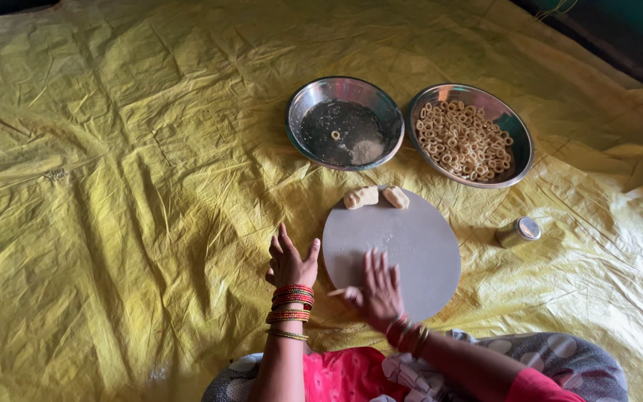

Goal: The person rolls small pieces of dough into thin ropes on a round board using a small wooden stick. They then join the ends of the ropes to form small rings and place them into a metal bowl.

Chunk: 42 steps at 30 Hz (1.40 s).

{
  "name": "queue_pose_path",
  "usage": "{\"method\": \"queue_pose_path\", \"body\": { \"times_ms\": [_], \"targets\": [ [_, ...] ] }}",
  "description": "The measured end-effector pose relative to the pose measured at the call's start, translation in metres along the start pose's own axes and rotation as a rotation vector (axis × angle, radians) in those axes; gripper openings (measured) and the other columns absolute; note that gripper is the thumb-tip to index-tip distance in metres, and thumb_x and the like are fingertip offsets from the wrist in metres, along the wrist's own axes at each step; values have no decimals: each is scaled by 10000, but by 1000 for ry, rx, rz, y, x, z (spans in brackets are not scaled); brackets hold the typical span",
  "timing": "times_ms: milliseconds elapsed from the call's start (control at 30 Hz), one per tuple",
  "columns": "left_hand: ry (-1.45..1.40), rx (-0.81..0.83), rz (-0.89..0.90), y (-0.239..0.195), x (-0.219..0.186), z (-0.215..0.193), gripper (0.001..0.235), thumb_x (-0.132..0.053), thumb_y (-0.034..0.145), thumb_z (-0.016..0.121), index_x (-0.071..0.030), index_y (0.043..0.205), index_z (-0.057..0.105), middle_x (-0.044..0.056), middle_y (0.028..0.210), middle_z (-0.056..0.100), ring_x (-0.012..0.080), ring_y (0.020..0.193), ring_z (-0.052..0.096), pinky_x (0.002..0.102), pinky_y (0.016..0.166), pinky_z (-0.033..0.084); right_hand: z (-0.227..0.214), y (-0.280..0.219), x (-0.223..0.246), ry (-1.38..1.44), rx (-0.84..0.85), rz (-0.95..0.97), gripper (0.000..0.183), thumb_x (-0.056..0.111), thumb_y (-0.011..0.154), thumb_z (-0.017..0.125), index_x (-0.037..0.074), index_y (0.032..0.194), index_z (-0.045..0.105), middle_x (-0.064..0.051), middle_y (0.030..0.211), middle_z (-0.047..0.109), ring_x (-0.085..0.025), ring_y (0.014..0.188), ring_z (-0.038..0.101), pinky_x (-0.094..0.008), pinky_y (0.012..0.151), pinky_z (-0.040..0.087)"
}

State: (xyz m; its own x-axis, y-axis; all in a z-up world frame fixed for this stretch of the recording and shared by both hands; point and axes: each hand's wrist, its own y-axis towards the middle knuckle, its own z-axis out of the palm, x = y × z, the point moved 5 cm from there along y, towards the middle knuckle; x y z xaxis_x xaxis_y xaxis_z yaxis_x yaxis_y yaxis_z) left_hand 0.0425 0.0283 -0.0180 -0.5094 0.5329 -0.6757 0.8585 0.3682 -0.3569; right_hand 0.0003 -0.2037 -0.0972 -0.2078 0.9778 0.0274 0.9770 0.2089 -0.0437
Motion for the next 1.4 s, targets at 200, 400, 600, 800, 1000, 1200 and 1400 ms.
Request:
{"method": "queue_pose_path", "body": {
  "times_ms": [200,400,600,800,1000,1200,1400],
  "targets": [
    [-3,19,3,3,4,4,954,-714,903,542,-354,1622,30,121,1699,108,392,1510,269,655,1186,187,-47,84,-97,-62,-175,401,966,724,983,201,17,1615,20,-214,1698,22,-344,1557,-14,-597,1217,13],
    [-4,22,-12,8,11,10,920,-730,900,522,-362,1622,87,95,1706,126,378,1521,268,660,1188,184,-70,82,-127,166,46,521,814,631,1038,329,79,1610,153,-156,1718,73,-303,1590,39,-559,1257,118],
    [22,4,16,9,11,11,867,-729,877,543,-371,1593,208,84,1690,185,384,1509,286,673,1178,184,-83,22,-74,183,51,139,609,430,925,616,160,1444,447,-110,1547,379,-290,1412,382,-440,1077,430],
    [15,38,119,5,8,9,622,-683,932,523,-295,1417,560,121,1422,580,333,1293,570,499,1069,453,-113,15,-73,272,89,268,124,256,927,658,194,1029,692,-10,1067,746,-245,1070,709,-404,883,561],
    [-42,320,218,-39,-1,46,581,-597,971,520,-100,850,796,77,806,808,247,786,785,380,759,581,-102,11,-84,703,144,291,278,238,893,749,96,1117,666,-113,848,784,-204,733,738,-348,650,573],
    [-44,312,314,-95,-23,94,497,-579,935,602,-114,938,777,96,917,786,256,851,762,383,790,586,-55,-5,-96,1280,285,344,357,174,896,733,38,1213,641,-105,875,790,-149,680,730,-306,629,629],
    [85,362,234,-98,-10,110,465,-575,938,614,-144,1022,771,86,1022,771,273,944,751,397,859,570,-56,-26,-89,810,364,290,336,332,922,676,166,1214,669,-53,903,832,-138,695,771,-314,666,614]
  ]
}}
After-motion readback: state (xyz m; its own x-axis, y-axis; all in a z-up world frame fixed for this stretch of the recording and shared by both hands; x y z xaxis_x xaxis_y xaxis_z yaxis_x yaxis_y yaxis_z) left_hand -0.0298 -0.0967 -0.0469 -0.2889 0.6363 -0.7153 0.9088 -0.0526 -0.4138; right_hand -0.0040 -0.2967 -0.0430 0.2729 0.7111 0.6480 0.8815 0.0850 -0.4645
